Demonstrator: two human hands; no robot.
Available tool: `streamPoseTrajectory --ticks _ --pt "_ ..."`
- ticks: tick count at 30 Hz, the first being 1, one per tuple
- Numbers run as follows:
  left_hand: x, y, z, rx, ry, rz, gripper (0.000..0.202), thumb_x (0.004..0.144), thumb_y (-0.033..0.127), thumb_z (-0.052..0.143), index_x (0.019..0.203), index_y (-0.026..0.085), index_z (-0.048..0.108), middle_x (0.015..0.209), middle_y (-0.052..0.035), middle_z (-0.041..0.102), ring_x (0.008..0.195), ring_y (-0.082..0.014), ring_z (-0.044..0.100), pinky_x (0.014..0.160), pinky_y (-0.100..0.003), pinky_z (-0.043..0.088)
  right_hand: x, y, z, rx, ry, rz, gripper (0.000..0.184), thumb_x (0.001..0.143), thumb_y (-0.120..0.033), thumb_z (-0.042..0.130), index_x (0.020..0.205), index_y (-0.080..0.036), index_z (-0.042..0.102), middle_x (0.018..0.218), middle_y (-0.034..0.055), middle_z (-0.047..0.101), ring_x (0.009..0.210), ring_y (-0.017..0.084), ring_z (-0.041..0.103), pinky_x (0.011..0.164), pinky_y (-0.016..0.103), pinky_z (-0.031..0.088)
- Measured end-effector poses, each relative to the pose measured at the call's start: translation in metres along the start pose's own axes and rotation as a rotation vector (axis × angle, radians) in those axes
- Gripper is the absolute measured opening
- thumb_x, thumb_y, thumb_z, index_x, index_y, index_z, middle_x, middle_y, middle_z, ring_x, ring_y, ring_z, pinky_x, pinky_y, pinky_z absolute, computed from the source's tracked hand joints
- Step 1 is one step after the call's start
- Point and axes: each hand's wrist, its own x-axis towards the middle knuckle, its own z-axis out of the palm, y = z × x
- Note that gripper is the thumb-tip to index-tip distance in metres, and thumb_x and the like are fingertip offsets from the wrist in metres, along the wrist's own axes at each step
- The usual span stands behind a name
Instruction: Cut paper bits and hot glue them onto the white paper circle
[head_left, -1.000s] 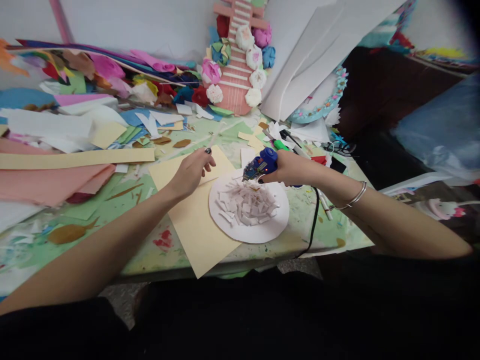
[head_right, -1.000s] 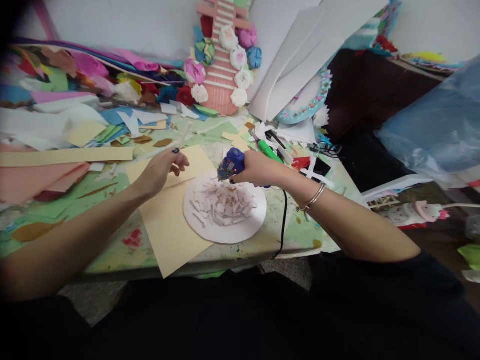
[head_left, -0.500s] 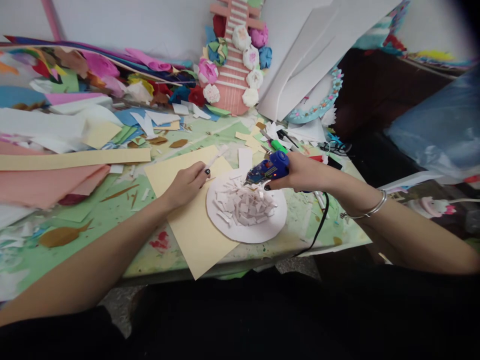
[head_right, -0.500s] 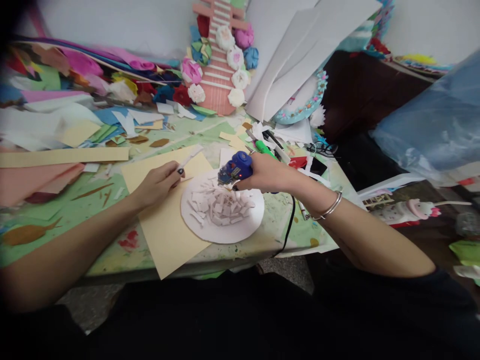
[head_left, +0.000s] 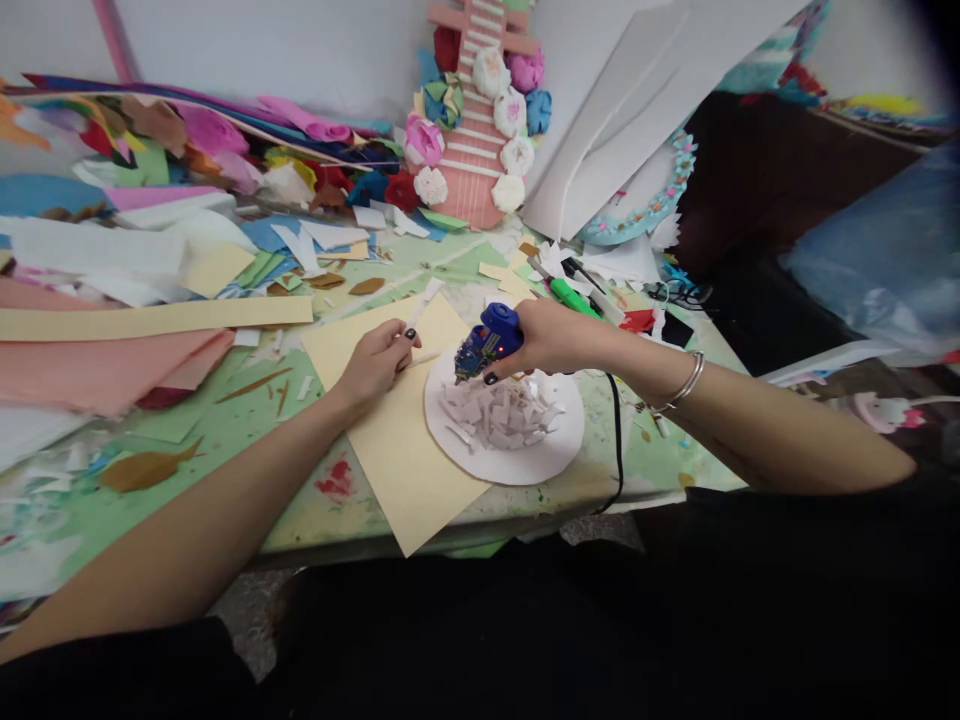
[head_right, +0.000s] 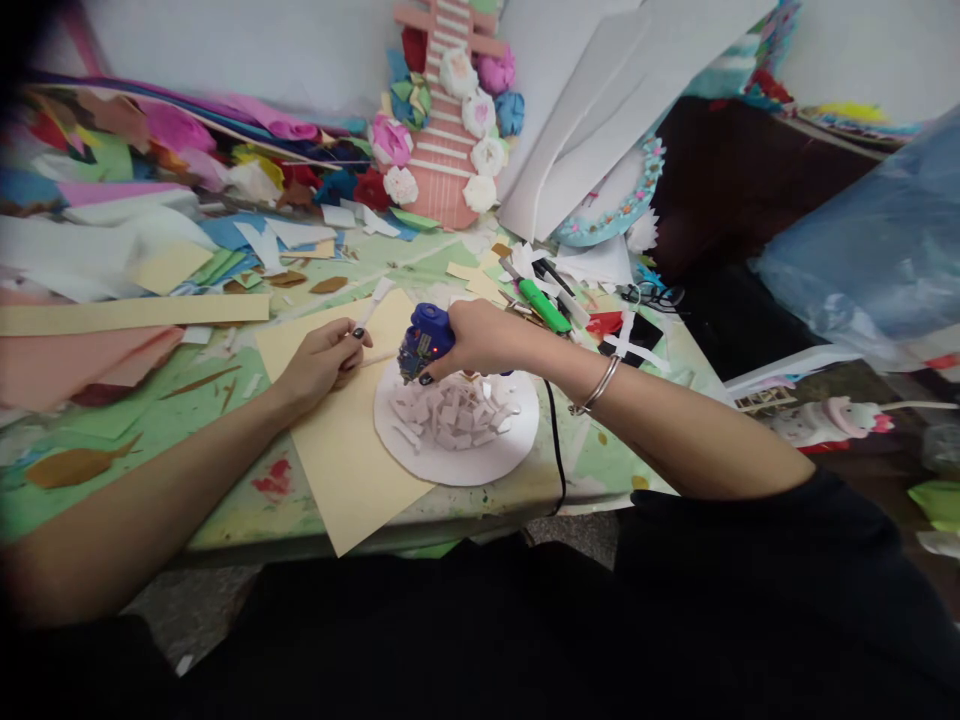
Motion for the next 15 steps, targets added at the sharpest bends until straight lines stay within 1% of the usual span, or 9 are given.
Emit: streamPoseTrajectory --ticks 6,10,15 --pt "0.000 0.000 -0.001 -0.011 -0.012 -0.009 0.018 0.083 0.036 0.051 0.081 0.018 0.051 0.052 0.0064 0.036 0.040 -0.0068 0.028 0.037 -0.020 0.019 0.013 0.007 -0.003 -0.043 -0.019 0.064 0.042 0.066 -0.054 0.073 0.072 -0.014 0.060 0.056 0.0044 0.058 0.048 0.014 0.054 0.040 0.025 0.038" --pt "0.000 0.001 -0.001 -0.038 -0.017 -0.038 0.017 0.083 0.036 0.051 0.081 0.019 0.050 0.051 0.0066 0.034 0.040 -0.0070 0.027 0.037 -0.019 0.017 0.013 0.010 -0.004 -0.039 -0.012 0.089 0.039 0.069 -0.051 0.073 0.074 -0.014 0.059 0.057 0.0044 0.058 0.048 0.014 0.055 0.041 0.025 0.041" --pt "0.000 0.002 -0.001 -0.034 -0.014 -0.037 0.017 0.084 0.036 0.050 0.081 0.019 0.051 0.051 0.0064 0.035 0.040 -0.0067 0.025 0.037 -0.020 0.016 0.014 0.015 -0.006 -0.040 0.005 0.117 0.038 0.069 -0.050 0.073 0.072 -0.015 0.058 0.054 0.0036 0.057 0.045 0.013 0.055 0.039 0.024 0.041"
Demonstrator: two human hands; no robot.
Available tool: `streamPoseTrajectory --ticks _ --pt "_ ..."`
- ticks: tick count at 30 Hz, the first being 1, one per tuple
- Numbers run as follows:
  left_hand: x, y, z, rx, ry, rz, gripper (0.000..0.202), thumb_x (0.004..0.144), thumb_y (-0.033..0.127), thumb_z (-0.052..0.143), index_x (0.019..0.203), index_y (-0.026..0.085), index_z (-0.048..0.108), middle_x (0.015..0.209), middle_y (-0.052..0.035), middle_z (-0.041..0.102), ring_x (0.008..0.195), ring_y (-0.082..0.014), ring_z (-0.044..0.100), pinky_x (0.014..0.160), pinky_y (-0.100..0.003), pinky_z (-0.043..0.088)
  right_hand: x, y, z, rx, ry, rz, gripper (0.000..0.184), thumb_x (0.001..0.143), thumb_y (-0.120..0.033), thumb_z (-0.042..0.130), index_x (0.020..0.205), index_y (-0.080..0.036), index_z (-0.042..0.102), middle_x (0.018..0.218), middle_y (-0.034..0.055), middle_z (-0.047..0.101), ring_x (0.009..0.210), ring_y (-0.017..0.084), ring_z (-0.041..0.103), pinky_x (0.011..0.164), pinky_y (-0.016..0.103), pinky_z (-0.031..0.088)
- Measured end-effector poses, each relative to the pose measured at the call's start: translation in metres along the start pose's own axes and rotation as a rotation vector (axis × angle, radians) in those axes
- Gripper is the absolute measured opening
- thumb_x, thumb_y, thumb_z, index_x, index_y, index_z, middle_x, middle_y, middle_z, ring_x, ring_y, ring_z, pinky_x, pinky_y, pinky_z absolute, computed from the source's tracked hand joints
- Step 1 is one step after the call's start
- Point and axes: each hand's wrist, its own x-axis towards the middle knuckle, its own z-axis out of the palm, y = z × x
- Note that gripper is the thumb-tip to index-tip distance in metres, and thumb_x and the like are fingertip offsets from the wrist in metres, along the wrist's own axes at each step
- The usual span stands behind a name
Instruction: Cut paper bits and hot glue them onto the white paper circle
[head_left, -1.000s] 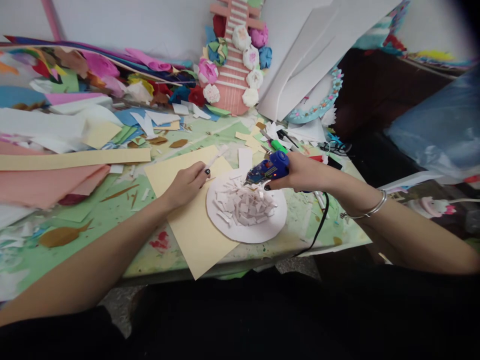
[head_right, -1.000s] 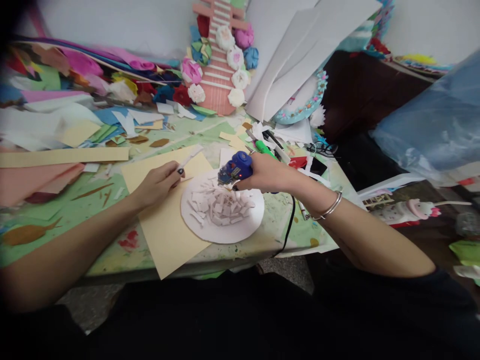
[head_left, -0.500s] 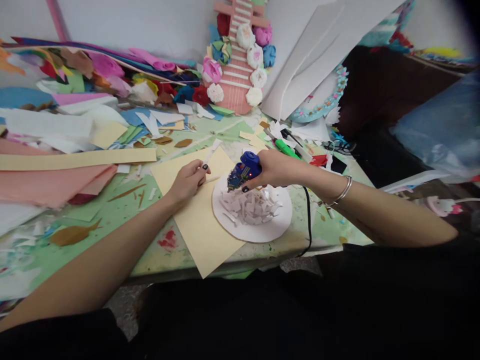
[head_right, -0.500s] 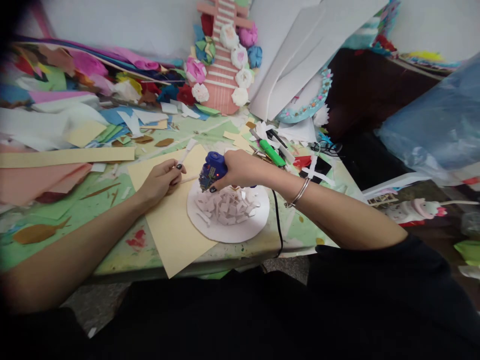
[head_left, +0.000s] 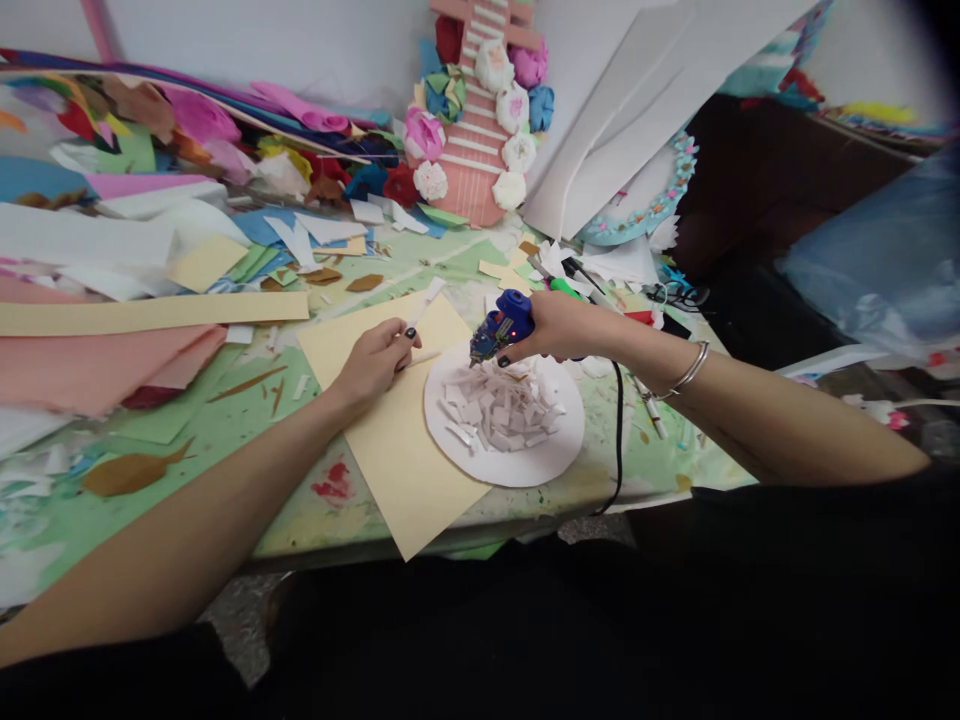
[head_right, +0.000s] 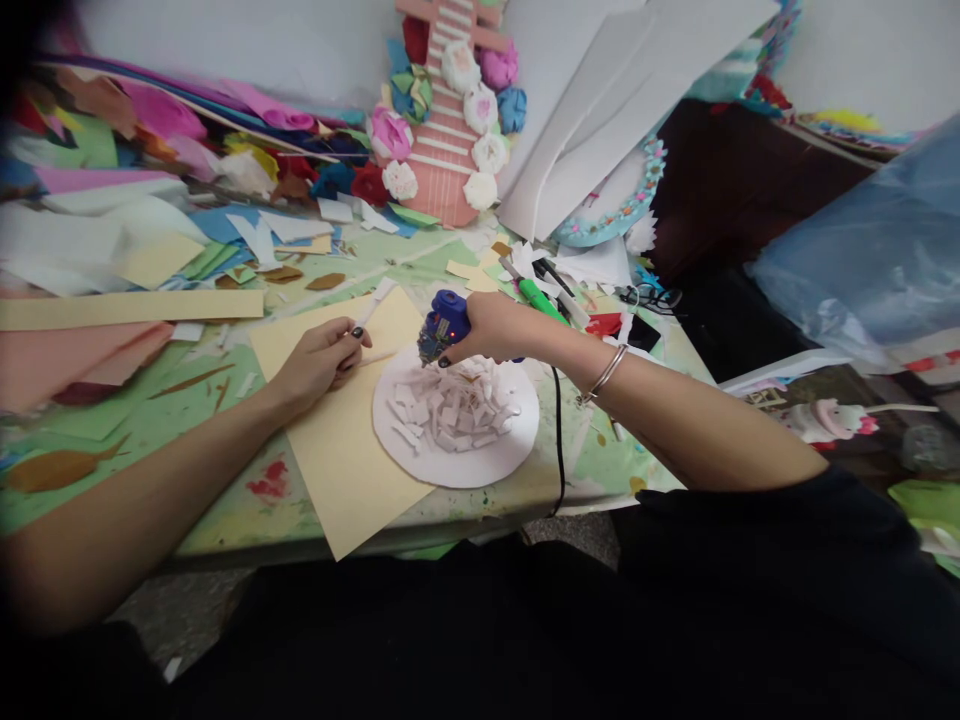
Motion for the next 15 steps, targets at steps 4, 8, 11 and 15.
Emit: streamPoseTrajectory --ticks 4,8,11,15 --pt "0.000 -0.002 0.000 -0.002 -0.002 -0.007 0.017 0.083 0.036 0.051 0.081 0.019 0.051 0.051 0.0064 0.035 0.039 -0.0064 0.024 0.036 -0.020 0.016 0.002 0.004 -0.002 0.008 0.010 0.019 0.037 0.069 -0.048 0.073 0.077 -0.014 0.061 0.056 0.0034 0.058 0.047 0.013 0.055 0.040 0.024 0.041" --pt "0.001 -0.003 -0.001 -0.013 -0.007 -0.014 0.019 0.084 0.037 0.052 0.081 0.019 0.051 0.051 0.0063 0.035 0.039 -0.0063 0.025 0.036 -0.019 0.016 0.001 0.013 -0.005 0.001 0.036 0.044 0.037 0.069 -0.047 0.073 0.080 -0.013 0.063 0.060 0.0043 0.059 0.048 0.013 0.054 0.041 0.025 0.042" --pt "0.001 -0.004 -0.002 -0.019 -0.011 -0.007 0.019 0.085 0.038 0.052 0.081 0.019 0.051 0.051 0.0063 0.035 0.040 -0.0065 0.026 0.036 -0.019 0.018 -0.001 0.021 -0.007 0.001 0.062 0.060 0.038 0.069 -0.048 0.074 0.080 -0.014 0.062 0.061 0.0038 0.058 0.047 0.012 0.053 0.041 0.025 0.040" --pt "0.001 -0.003 -0.002 -0.015 -0.009 -0.012 0.018 0.084 0.037 0.052 0.082 0.019 0.050 0.052 0.0063 0.035 0.040 -0.0066 0.027 0.037 -0.019 0.018 -0.009 0.030 -0.010 -0.002 0.071 0.117 0.038 0.070 -0.049 0.072 0.080 -0.013 0.061 0.058 0.0028 0.056 0.046 0.012 0.052 0.041 0.025 0.039"
